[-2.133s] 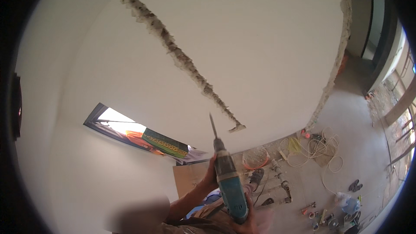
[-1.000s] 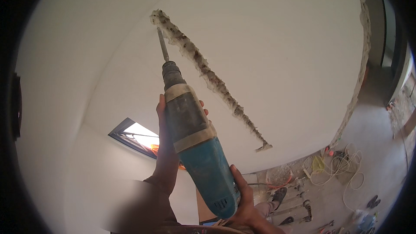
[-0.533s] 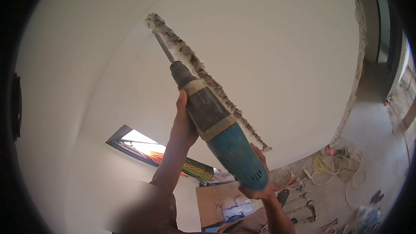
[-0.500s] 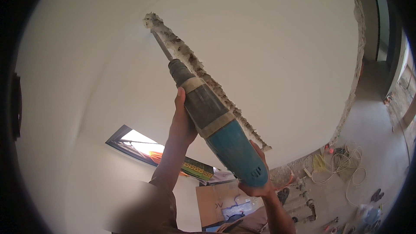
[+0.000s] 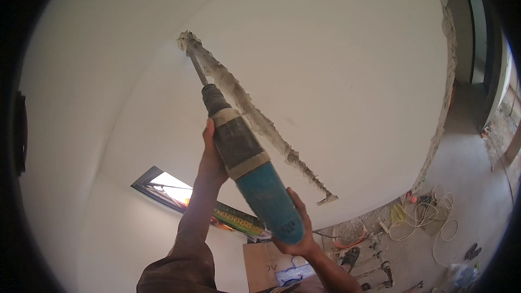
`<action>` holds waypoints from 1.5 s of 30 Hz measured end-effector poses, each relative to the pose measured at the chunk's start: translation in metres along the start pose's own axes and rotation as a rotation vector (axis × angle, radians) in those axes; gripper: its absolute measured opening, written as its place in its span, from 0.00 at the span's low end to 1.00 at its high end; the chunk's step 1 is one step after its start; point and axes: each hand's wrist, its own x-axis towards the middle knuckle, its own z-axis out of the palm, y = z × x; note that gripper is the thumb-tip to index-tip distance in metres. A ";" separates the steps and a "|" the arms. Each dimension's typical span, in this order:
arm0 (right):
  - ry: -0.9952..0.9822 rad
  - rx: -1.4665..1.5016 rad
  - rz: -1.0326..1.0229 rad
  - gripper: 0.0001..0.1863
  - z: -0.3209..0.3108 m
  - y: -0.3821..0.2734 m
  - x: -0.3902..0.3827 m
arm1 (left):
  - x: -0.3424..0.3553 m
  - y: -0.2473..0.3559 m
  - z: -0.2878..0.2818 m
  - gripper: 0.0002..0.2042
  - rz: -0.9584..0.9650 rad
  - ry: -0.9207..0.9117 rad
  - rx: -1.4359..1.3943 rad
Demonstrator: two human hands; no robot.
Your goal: The person uses a power drill to deepen a channel in the ceiling, occasionally touching the ceiling with their hand.
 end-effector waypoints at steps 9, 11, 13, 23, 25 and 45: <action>-0.275 -0.288 -0.016 0.57 0.046 -0.122 0.011 | -0.026 0.045 -0.012 0.41 -0.122 -0.408 -0.463; -0.306 -0.285 -0.031 0.56 0.054 -0.141 0.005 | -0.041 0.056 -0.007 0.41 -0.154 -0.357 -0.473; -0.291 -0.253 -0.004 0.56 0.056 -0.152 -0.003 | -0.057 0.059 -0.002 0.41 -0.142 -0.298 -0.395; -0.204 -0.217 -0.033 0.56 0.051 -0.153 -0.029 | -0.072 0.049 0.009 0.40 -0.110 -0.361 -0.340; -0.193 -0.204 -0.039 0.56 0.053 -0.149 -0.021 | -0.064 0.053 0.008 0.39 -0.082 -0.342 -0.301; -0.270 -0.213 0.011 0.58 0.074 -0.151 0.031 | -0.026 0.086 -0.017 0.39 -0.139 -0.368 -0.308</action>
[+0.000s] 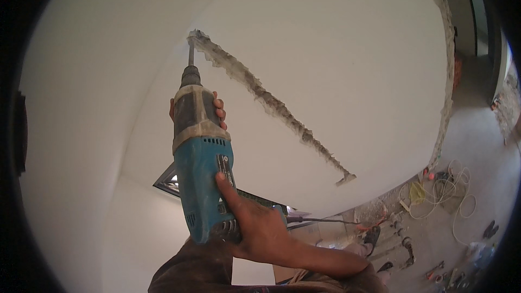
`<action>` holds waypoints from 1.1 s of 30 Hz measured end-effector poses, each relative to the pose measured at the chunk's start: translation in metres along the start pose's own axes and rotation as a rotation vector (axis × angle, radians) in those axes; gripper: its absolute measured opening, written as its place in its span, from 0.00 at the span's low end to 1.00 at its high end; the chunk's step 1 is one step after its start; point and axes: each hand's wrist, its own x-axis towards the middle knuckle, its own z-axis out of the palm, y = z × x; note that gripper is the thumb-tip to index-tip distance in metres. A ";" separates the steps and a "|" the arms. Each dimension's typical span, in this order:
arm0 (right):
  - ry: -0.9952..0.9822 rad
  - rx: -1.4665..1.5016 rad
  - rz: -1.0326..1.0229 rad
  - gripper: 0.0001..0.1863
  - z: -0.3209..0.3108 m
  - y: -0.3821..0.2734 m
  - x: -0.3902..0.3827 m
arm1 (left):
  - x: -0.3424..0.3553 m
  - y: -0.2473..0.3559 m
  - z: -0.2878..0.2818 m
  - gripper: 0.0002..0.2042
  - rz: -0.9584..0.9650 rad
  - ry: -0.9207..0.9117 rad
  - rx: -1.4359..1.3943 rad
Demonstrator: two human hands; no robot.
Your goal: The person uses a power drill to deepen a channel in the ceiling, occasionally touching the ceiling with their hand.
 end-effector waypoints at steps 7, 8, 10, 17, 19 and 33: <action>0.033 0.143 0.091 0.51 -0.033 -0.020 -0.004 | 0.020 -0.002 0.025 0.38 -0.008 -0.120 0.159; 0.064 0.214 0.089 0.51 -0.039 -0.023 -0.007 | 0.019 -0.008 0.032 0.35 0.065 -0.051 0.299; 0.106 0.249 0.036 0.50 -0.055 -0.024 -0.013 | 0.017 -0.025 0.045 0.33 0.175 0.167 0.305; 0.307 0.185 0.119 0.42 -0.064 -0.033 -0.073 | 0.001 -0.089 0.071 0.29 0.157 0.083 -0.033; 0.422 0.175 0.204 0.35 -0.058 -0.041 -0.087 | 0.003 -0.101 0.073 0.29 0.172 0.118 -0.118; 0.445 -0.488 0.051 0.37 -0.061 -0.095 -0.046 | 0.020 -0.073 0.098 0.38 0.522 -0.193 -0.185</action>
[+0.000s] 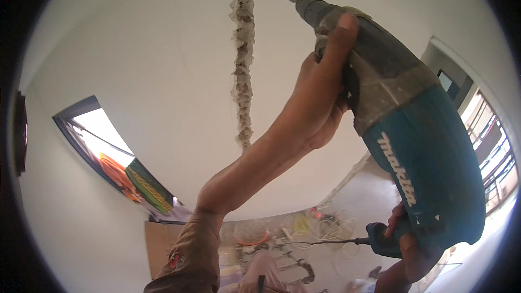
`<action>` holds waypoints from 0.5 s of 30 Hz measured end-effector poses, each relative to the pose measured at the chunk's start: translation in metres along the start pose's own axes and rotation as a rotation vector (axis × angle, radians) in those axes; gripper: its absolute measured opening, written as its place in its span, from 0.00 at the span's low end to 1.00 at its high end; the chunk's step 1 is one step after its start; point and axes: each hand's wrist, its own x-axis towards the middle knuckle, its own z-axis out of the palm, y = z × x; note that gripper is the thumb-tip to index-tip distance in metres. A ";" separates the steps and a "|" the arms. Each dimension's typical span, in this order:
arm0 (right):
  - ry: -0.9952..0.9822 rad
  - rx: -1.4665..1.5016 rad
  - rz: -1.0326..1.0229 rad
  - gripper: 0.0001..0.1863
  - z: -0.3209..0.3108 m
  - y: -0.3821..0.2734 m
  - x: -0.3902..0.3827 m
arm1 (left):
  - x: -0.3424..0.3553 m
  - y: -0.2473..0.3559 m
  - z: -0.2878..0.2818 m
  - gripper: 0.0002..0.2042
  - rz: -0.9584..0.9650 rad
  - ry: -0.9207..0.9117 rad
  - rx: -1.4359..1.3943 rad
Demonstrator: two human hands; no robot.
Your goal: The person uses a power drill to deepen a channel in the ceiling, occasionally touching the ceiling with their hand.
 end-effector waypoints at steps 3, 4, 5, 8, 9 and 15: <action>-0.012 -0.021 -0.075 0.36 0.008 -0.006 0.000 | 0.002 0.018 0.000 0.39 0.019 0.012 0.024; -0.017 -0.013 -0.100 0.36 0.009 -0.009 0.001 | 0.002 0.022 0.001 0.38 0.021 0.016 0.057; -0.021 -0.008 -0.064 0.35 0.009 -0.014 0.000 | 0.002 0.023 0.003 0.38 0.018 0.024 0.091; 0.000 -0.022 -0.088 0.36 0.012 -0.019 0.004 | 0.004 0.029 0.003 0.37 0.003 0.004 0.080; -0.047 -0.025 -0.079 0.36 0.012 -0.023 0.006 | 0.006 0.030 0.003 0.37 0.011 -0.002 0.074; -0.118 -0.036 -0.057 0.35 0.032 -0.024 0.026 | 0.019 0.046 -0.008 0.35 0.012 -0.009 -0.021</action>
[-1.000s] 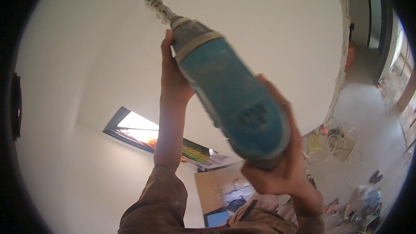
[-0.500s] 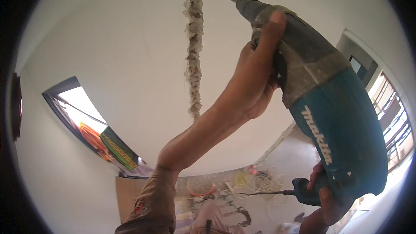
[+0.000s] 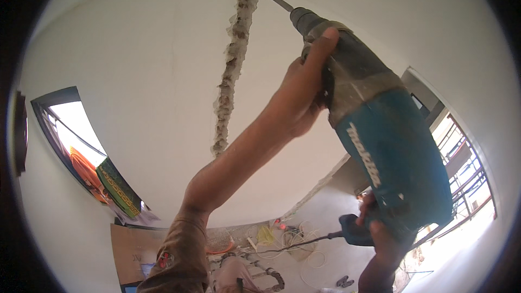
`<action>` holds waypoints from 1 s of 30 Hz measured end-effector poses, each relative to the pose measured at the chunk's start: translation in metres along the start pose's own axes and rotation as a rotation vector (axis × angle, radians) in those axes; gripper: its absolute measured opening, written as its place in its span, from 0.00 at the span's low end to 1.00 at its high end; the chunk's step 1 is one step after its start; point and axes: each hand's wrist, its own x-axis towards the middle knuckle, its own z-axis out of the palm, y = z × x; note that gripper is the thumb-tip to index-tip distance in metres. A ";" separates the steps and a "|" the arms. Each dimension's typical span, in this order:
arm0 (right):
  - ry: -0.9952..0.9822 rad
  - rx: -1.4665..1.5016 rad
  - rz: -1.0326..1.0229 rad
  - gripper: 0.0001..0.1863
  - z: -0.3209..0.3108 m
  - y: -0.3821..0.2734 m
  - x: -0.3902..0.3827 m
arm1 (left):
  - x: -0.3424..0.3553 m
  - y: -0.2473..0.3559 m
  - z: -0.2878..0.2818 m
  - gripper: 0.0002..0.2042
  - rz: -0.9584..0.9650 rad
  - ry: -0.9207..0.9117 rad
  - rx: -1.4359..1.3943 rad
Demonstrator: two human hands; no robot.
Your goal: The person uses a power drill to deepen a channel in the ceiling, occasionally touching the ceiling with their hand.
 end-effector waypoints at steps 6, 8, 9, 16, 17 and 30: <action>-0.021 0.103 0.021 0.33 0.000 -0.006 0.014 | 0.009 0.001 0.000 0.35 -0.018 0.054 -0.040; -0.040 0.071 0.069 0.31 -0.012 -0.013 0.020 | 0.014 0.001 0.005 0.33 -0.001 0.083 -0.123; -0.043 0.112 0.085 0.30 -0.017 -0.015 0.024 | 0.017 0.000 0.008 0.34 -0.006 0.097 -0.145; -0.076 0.150 0.092 0.26 -0.029 -0.034 0.039 | 0.027 0.007 0.015 0.40 -0.016 0.090 -0.249; -0.081 0.104 0.080 0.25 -0.027 -0.036 0.039 | 0.027 0.008 0.015 0.40 -0.032 0.089 -0.262; -0.095 0.068 0.087 0.25 -0.022 -0.040 0.051 | 0.036 0.011 0.010 0.43 -0.034 0.060 -0.323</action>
